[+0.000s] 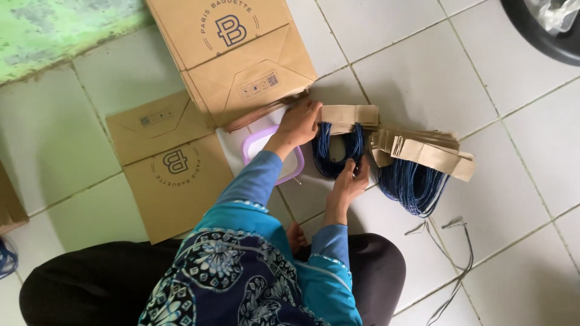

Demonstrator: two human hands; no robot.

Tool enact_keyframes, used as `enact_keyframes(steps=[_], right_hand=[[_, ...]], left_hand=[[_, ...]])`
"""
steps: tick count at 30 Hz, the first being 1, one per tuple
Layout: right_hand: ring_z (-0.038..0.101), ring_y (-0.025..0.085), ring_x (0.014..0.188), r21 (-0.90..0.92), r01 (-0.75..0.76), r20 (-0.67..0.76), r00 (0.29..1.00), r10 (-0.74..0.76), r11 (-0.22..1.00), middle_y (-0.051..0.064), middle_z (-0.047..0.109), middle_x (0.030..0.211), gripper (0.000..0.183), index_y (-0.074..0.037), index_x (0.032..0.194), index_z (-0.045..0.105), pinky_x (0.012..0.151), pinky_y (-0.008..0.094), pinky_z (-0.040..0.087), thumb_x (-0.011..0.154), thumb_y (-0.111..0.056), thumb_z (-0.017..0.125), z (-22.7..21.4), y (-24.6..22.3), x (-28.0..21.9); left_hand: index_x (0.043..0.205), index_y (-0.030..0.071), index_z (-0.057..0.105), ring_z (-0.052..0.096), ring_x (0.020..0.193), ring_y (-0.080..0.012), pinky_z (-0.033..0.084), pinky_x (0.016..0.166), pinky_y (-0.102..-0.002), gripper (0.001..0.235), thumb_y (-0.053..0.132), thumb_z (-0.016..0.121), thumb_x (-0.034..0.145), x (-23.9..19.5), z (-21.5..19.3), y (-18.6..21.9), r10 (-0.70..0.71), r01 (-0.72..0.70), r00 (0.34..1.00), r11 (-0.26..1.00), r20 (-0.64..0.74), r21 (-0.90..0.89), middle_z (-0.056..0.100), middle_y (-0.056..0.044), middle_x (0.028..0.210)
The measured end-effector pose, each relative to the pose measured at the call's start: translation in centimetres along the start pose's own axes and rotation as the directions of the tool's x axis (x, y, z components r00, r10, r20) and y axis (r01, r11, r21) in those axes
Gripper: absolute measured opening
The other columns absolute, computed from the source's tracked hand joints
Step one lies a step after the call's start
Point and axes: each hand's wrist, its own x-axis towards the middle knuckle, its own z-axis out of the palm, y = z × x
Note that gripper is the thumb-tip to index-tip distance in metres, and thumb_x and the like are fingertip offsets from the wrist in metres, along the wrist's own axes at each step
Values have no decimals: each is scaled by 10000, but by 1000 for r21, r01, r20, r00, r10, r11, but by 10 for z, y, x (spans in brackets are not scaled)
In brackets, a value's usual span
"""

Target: The person sits on the floor and assembles paper bags by inserting blue rope handles into the bag slots. They use a small wooden block and a stick to apply adhesive from a purple container to secure the handles. The person folds the bag flaps and stacks the finished bags.

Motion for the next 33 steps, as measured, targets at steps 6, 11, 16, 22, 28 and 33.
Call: enact_keyframes(steps=[6,11,16,22,28,33], right_hand=[[742,228,966,-5,136,-101,986,-136,991,-2,768,1074,339,-286,1202,752,919,450,569,872,-297,674,-12,-29,-12],[702,215,960,-32,212,-138,967,-214,977,-28,735,1025,280,-330,1133,760,958,434,541,862,-316,693,-17,-32,-14],[623,84,739,56,223,-172,962,-211,973,-98,693,849,194,-311,1093,765,841,326,547,912,-338,699,-35,-75,-34],[610,112,616,268,477,-82,877,-474,837,43,703,724,173,-76,1143,710,614,276,524,1026,-197,669,-83,-118,-65],[595,132,568,432,409,593,543,-595,804,101,660,727,139,-24,1088,666,525,226,466,970,-60,729,-131,-150,-124],[737,288,907,-253,812,945,323,-44,526,56,771,820,313,-219,926,727,886,433,541,901,-530,701,-145,-123,-157]], left_hand=[[1261,146,554,684,1089,-353,561,847,-511,410,178,669,869,-27,-31,3,10,-11,1000,998,-9,-54,632,-107,1211],[1268,169,592,661,1146,-334,557,889,-492,421,200,717,866,-29,-35,4,18,-21,998,998,-62,-55,642,-93,1230],[1242,166,603,676,1121,-338,559,894,-487,404,187,733,860,-36,-44,13,23,-34,993,995,-113,-99,673,-102,1175],[1341,250,547,675,1104,-343,576,899,-477,542,237,767,846,-110,-100,18,9,-72,945,981,-326,-181,660,-91,1165],[1358,207,564,661,1068,-400,562,862,-534,534,201,758,860,-304,-145,-16,-172,62,893,962,-416,-264,683,-143,1163],[1247,188,624,644,1167,-390,538,954,-534,460,303,765,825,-396,-24,-42,-348,338,936,850,53,-404,670,-155,1266]])
